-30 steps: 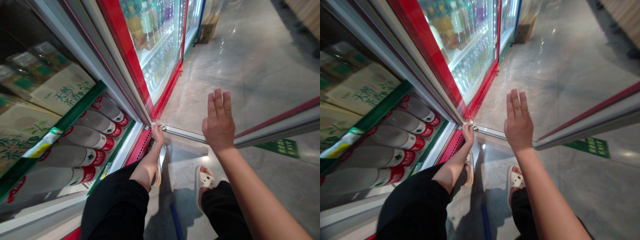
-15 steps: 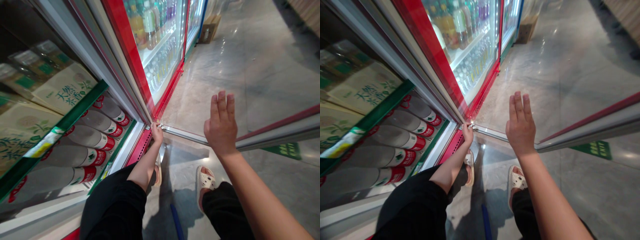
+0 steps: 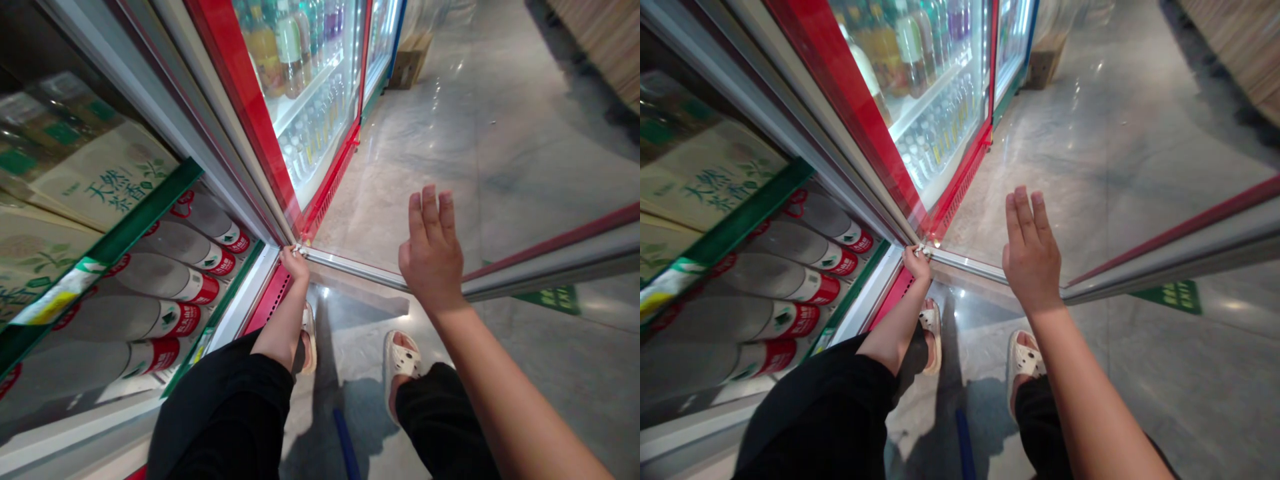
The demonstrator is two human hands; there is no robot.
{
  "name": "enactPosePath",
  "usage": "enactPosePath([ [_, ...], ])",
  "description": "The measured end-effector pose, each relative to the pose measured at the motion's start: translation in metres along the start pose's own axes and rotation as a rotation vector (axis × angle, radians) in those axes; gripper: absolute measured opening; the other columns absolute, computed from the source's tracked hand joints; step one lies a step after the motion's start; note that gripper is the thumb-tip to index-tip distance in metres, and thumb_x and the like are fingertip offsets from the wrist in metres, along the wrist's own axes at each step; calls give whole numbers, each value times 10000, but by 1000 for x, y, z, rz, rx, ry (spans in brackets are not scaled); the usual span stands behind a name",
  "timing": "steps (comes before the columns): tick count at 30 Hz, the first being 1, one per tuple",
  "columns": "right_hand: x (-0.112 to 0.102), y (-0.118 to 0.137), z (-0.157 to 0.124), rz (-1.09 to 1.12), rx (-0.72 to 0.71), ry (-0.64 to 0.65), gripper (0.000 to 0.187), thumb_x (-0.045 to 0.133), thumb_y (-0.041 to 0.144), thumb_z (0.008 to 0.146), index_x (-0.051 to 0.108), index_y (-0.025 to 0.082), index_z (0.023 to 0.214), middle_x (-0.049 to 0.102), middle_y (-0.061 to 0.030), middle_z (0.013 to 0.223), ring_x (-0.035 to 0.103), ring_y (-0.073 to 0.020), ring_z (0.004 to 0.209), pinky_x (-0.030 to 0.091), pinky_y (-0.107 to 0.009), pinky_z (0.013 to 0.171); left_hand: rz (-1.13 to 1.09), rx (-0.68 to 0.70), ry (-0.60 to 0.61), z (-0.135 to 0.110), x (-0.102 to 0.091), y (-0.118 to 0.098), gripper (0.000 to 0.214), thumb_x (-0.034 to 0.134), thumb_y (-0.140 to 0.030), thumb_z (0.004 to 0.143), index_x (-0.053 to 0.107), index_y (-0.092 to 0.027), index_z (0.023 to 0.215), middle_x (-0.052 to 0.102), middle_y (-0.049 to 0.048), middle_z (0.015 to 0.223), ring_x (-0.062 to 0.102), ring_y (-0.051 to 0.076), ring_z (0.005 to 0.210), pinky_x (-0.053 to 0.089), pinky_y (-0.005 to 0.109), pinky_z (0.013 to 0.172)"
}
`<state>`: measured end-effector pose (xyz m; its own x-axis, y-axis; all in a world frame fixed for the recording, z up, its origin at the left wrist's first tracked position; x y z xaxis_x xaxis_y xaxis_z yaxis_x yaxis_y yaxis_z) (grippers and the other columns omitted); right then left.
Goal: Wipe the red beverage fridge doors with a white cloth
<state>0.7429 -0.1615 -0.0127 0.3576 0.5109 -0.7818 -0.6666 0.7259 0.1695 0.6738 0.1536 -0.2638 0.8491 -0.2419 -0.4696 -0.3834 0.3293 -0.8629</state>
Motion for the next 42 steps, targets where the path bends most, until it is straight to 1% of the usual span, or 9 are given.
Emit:
enactPosePath([
  [6,-7,-2,-2,-13,-104,0,942,418,-4,937,24,217,1764,257,-117,1811,221,-374,1673,381,-657,1301,8,-27,69,-18,12,0,227,597,1,840,601,-225,860,646,40,954,665,227,1037,522,385,1067],
  [14,-29,-21,-9,-17,-290,36,948,419,-27,964,-25,264,1750,350,-74,1775,327,-280,1648,412,-530,1320,-102,39,114,-80,25,-53,210,638,-4,825,641,-214,838,648,39,919,678,228,1002,550,407,1028],
  [25,-85,-70,-48,-87,-192,-36,937,428,-12,974,-6,267,1756,409,-92,1746,346,-297,1639,422,-559,1316,-381,338,183,-140,8,-192,31,748,-192,942,766,-214,955,674,39,939,664,180,896,591,337,880],
  [30,-99,-89,-72,-133,-149,-41,891,460,-5,992,58,211,1757,441,-147,1718,359,-311,1633,444,-558,1296,-552,607,196,-163,-1,-276,81,732,-257,1007,795,-223,1044,660,48,977,666,173,922,603,315,826],
  [33,-107,-98,-83,-128,-129,-69,867,454,-5,1006,83,215,1758,466,-149,1704,374,-306,1628,439,-557,1297,-563,800,212,-181,6,-307,154,671,-283,1052,800,-256,1133,653,59,1023,673,189,991,607,343,875],
  [36,-112,-105,-89,-149,-107,-91,852,452,4,1020,86,221,1758,501,-146,1683,415,-302,1610,463,-558,1277,-454,1027,319,-207,30,-313,200,609,-276,1084,796,-292,1154,669,61,1048,673,209,1070,576,397,991],
  [38,-114,-109,-91,-154,-89,-88,835,450,17,1031,94,224,1758,510,-140,1678,427,-296,1604,463,-556,1276,-355,1153,485,-226,51,-302,214,579,-275,1097,790,-288,1126,699,56,1047,681,205,1086,565,398,1014],
  [40,-114,-112,-91,-138,-77,-77,809,435,25,1040,120,228,1757,507,-130,1683,422,-283,1608,449,-545,1289,-268,1246,729,-244,70,-285,230,555,-309,1105,774,-258,1054,724,49,994,699,189,1035,588,354,955],
  [42,-112,-116,-90,-115,-59,-60,781,416,25,1043,163,226,1754,500,-121,1690,410,-273,1614,430,-537,1304,-211,1251,847,-251,78,-271,287,563,-380,1096,736,-240,916,717,31,875,709,172,898,608,308,852],
])
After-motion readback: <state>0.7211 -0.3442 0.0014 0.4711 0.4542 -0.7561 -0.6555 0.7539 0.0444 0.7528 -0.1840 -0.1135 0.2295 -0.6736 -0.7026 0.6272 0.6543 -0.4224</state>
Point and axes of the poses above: each hand's wrist, its own z-axis towards the middle knuckle, its own x-axis out of the palm, y = z × x, the point moved 8 cm from there along z, towards the middle knuckle
